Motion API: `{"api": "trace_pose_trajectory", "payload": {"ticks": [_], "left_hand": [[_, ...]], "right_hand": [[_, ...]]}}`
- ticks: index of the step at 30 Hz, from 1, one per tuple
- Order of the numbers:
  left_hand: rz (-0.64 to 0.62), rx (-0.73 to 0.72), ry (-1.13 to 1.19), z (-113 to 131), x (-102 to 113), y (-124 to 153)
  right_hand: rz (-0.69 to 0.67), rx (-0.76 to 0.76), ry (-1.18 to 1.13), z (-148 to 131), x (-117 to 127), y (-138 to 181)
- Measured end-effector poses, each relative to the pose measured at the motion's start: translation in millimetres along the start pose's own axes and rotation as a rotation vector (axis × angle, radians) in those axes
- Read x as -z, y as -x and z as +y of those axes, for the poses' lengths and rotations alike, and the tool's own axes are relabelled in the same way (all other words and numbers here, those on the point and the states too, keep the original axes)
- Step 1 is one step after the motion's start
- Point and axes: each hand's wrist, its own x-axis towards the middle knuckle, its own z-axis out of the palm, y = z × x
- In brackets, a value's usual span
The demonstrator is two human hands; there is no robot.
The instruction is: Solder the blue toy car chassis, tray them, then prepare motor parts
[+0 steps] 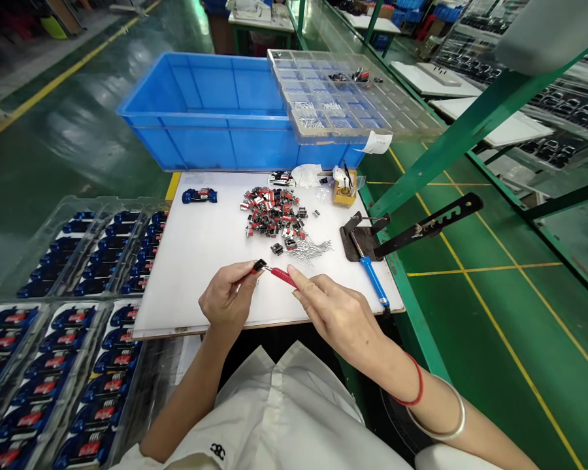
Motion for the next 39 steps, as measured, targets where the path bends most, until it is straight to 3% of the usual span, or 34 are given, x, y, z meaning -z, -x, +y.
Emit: {"api": "trace_pose_trajectory", "payload": {"ticks": [7, 25, 35, 39], "left_hand": [[0.018, 0.014, 0.007, -1.3, -1.6, 2.6], [-0.004, 0.210, 0.039, -4.9, -4.3, 9.1], [-0.027, 0.321, 0.116, -5.6, -7.7, 11.9], [-0.023, 0.346, 0.139, -4.8, -7.6, 10.7]], "right_hand": [[0.003, 0.067, 0.155, -0.8, -0.5, -3.6], [0.047, 0.159, 0.411, -1.8, -1.6, -6.6], [0.094, 0.135, 0.486, -8.3, 1.7, -8.3], [0.184, -0.004, 0.458, -3.8, -1.1, -4.2]]}}
